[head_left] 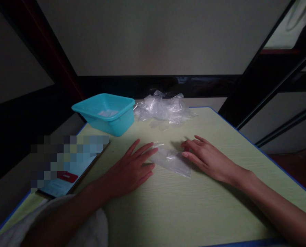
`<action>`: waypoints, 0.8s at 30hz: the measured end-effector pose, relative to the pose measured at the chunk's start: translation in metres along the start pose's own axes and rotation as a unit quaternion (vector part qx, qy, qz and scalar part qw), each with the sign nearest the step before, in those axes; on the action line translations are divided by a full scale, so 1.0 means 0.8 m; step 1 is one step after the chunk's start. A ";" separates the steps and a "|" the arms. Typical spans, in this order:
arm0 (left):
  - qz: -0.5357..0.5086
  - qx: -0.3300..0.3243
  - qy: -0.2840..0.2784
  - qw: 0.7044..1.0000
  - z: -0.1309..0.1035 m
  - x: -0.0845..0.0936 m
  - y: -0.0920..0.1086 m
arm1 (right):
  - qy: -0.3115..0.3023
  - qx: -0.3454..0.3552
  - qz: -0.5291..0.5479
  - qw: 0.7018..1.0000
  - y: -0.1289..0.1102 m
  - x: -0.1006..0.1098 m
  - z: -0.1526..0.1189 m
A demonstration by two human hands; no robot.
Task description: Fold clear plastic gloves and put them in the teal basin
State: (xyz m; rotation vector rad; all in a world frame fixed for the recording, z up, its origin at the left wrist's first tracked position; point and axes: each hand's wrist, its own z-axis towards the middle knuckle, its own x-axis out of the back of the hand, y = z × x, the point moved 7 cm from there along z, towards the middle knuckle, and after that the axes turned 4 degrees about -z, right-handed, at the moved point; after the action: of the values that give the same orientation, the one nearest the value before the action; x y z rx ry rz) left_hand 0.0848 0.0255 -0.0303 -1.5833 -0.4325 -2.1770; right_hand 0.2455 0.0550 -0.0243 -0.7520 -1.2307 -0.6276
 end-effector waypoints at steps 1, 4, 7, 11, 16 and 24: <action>0.011 0.008 -0.001 1.000 -0.001 0.000 -0.005 | -0.002 -0.001 0.013 1.000 -0.001 0.001 0.000; 0.046 0.043 -0.004 0.998 -0.002 -0.001 -0.020 | -0.010 0.002 0.063 0.998 -0.009 0.002 0.000; 0.076 0.090 -0.010 0.993 -0.005 -0.006 -0.034 | -0.026 0.025 0.121 0.992 -0.020 0.003 -0.001; 0.100 0.128 0.007 0.987 -0.007 -0.006 -0.043 | -0.022 0.116 0.136 0.984 -0.037 0.004 -0.007; 0.036 0.064 0.094 0.993 -0.003 0.011 -0.022 | 0.022 0.250 0.002 0.968 -0.057 0.008 -0.018; -0.041 -0.045 0.078 0.995 0.001 0.002 0.015 | 0.034 0.287 -0.099 0.952 -0.075 -0.001 -0.023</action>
State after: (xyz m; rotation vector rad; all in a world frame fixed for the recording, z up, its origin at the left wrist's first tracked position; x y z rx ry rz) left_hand 0.0910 0.0157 -0.0284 -1.4501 -0.3612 -2.3928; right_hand 0.2094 0.0038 -0.0179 -0.1191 -1.3451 -0.4170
